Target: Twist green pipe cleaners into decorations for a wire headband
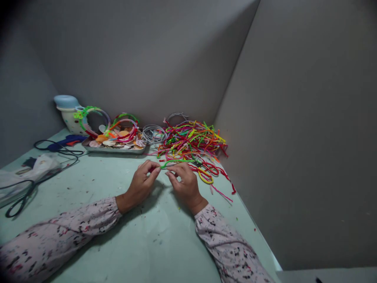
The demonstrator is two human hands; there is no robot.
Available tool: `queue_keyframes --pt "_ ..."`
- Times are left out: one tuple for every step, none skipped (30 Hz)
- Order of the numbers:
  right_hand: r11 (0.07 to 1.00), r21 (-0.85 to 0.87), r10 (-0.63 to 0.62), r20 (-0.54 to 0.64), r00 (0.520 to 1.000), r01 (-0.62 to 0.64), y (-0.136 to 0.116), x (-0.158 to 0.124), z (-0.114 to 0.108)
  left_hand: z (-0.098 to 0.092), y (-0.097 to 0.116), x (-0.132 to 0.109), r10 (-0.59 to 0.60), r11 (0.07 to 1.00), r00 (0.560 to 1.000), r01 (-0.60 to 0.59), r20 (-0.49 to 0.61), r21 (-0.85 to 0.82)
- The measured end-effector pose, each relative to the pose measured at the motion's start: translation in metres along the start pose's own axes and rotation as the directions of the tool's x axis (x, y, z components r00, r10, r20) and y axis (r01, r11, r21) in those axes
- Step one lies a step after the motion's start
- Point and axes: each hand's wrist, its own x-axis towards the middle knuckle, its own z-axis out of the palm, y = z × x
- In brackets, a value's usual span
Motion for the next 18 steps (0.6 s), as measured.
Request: queue_keyframes --pt "1.0 -0.005 -0.003 0.001 1.0 0.003 0.0004 -0.0001 0.0 0.0001 0.0003 -0.0002 0.008 1.0 1.0 -0.008 0.005 0.001" --pt "1.0 -0.01 -0.005 0.001 1.0 0.005 0.0009 -0.0003 0.0001 0.0002 0.0006 -0.0004 0.016 1.0 1.0 -0.016 0.01 0.003" --pt "1.0 -0.016 -0.009 0.0 1.0 0.009 0.0014 -0.0004 0.0001 0.0002 0.0009 -0.0007 0.024 1.0 1.0 -0.024 0.014 0.007" --pt "1.0 -0.022 -0.014 -0.001 1.0 0.014 0.0018 -0.0006 0.0001 0.0003 0.0012 -0.001 0.029 0.999 0.999 -0.03 0.019 0.014" --pt "0.999 -0.026 -0.02 -0.001 1.0 0.02 0.0022 -0.0006 0.0001 0.0005 0.0013 -0.0013 0.034 0.999 0.999 -0.034 0.024 0.021" --pt "0.999 -0.028 -0.027 -0.002 1.0 0.027 0.0026 -0.0007 0.0001 0.0006 0.0014 -0.0016 0.036 0.999 0.999 -0.037 0.029 0.029" --pt "0.999 -0.028 -0.034 -0.002 0.999 0.034 0.0028 -0.0007 0.0002 0.0007 0.0014 -0.0018 0.038 0.999 0.999 -0.039 0.034 0.034" --pt "0.999 -0.026 -0.039 0.0 0.999 0.039 0.003 -0.0007 0.0002 0.0009 0.0012 -0.002 0.04 0.998 0.998 -0.041 0.037 0.036" --pt "0.999 -0.024 -0.043 0.002 0.999 0.043 0.0033 -0.0007 0.0003 0.001 0.001 -0.0021 0.042 0.998 0.998 -0.044 0.04 0.035" --pt "0.999 -0.023 -0.046 0.003 0.999 0.046 0.0036 -0.0007 0.0004 0.0011 0.0008 -0.0023 0.044 0.998 0.998 -0.045 0.041 0.032" --pt "0.999 -0.024 -0.049 0.005 0.999 0.049 0.0039 -0.0007 0.0005 0.0012 0.0006 -0.0024 0.045 0.999 0.998 -0.046 0.041 0.03" --pt "0.998 -0.026 -0.052 0.006 0.999 0.052 0.0043 -0.0007 0.0006 0.0013 0.0004 -0.0025 0.044 0.999 0.998 -0.045 0.042 0.028" --pt "0.998 -0.029 -0.056 0.008 0.998 0.056 0.0047 -0.0007 0.0006 0.0014 0.0003 -0.0027 0.042 0.999 0.998 -0.044 0.043 0.027" --pt "0.998 -0.032 -0.061 0.009 0.998 0.061 0.0051 -0.0007 0.0007 0.0015 0.0002 -0.0028 0.041 0.999 0.998 -0.042 0.044 0.026" --pt "0.997 -0.035 -0.067 0.011 0.998 0.067 0.0055 -0.0007 0.0006 0.0016 0.0002 -0.003 0.04 0.999 0.998 -0.041 0.046 0.025" --pt "0.997 -0.038 -0.071 0.012 0.997 0.072 0.0057 -0.0006 0.0005 0.0016 0.0003 -0.0032 0.04 0.999 0.998 -0.041 0.046 0.024" --pt "0.996 -0.041 -0.075 0.014 0.997 0.075 0.0059 -0.0006 0.0004 0.0017 0.0004 -0.0033 0.041 0.999 0.998 -0.042 0.047 0.023" --pt "0.996 -0.045 -0.077 0.014 0.997 0.077 0.0059 -0.0005 0.0002 0.0017 0.0006 -0.0034 0.043 0.999 0.998 -0.044 0.049 0.022"
